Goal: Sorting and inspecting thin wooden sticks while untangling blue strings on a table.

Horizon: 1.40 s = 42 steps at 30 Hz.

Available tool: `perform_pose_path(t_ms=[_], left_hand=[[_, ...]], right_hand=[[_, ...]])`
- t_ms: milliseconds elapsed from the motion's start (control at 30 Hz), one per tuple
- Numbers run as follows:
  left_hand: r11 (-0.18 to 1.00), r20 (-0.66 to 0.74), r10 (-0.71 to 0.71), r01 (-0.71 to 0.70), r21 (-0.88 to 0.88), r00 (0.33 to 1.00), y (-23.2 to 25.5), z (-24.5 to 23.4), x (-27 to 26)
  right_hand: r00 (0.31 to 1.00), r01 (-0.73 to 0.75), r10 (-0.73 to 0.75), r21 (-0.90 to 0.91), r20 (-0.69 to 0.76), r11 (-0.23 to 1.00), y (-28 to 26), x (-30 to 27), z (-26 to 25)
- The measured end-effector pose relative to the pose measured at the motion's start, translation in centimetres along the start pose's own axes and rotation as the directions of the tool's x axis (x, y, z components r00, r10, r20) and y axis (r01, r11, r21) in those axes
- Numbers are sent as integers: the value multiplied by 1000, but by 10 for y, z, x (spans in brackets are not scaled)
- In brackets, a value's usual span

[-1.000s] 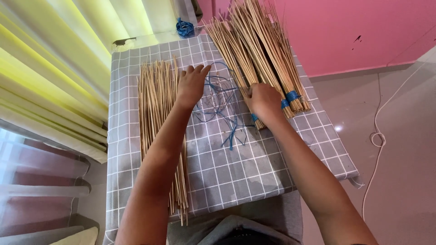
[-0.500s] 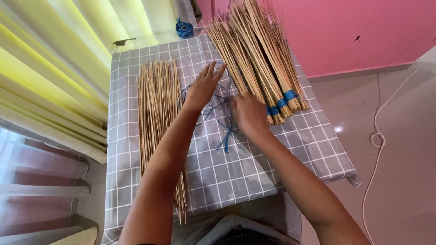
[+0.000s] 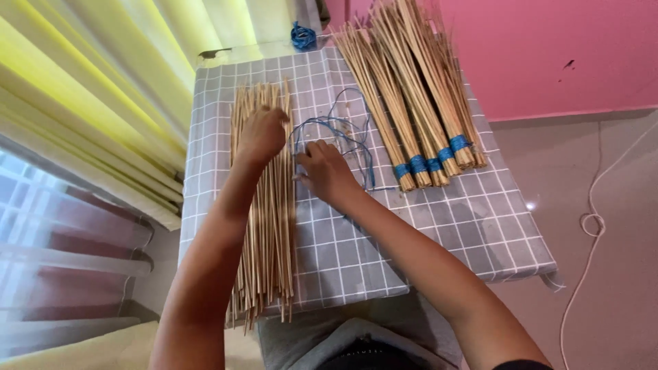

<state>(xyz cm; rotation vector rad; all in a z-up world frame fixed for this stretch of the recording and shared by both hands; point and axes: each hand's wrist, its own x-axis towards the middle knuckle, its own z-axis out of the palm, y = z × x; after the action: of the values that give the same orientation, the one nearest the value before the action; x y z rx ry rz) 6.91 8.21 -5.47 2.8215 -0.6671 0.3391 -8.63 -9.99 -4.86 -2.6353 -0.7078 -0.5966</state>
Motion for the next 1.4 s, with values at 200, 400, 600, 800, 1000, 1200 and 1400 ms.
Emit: perform_pose_path(t_ms=[200,400,600,800,1000,1200,1400], left_hand=[[983,72,-184,183,18,980,0,-24,-89],[952,189,-282,299,-69,941,62,-90,-175],[806,230,-576,592,-4,785,65,-144,-243],[766,258,-606,640,-66,752,64,-138,-280],[747,221,-583,623,-233,782,40,-122,-286],[649,240,-585,625,-435,775,39,-132,-290],[381,241,-475,444,-811,847,87,-142,-270]], right_hand=[[992,-96,81,-157,-100,983,22,-4,-9],[970,-226,216,-91,-112,970,15,-27,-36],[959,-267,283,313,-4,911,-47,-93,-83],[836,-412,501,860,225,302,-70,-142,-106],[837,-353,466,933,285,63,-66,-158,-94],[837,-321,477,947,270,27,-64,-160,-86],[814,-374,482,928,325,6,-106,-141,-104]])
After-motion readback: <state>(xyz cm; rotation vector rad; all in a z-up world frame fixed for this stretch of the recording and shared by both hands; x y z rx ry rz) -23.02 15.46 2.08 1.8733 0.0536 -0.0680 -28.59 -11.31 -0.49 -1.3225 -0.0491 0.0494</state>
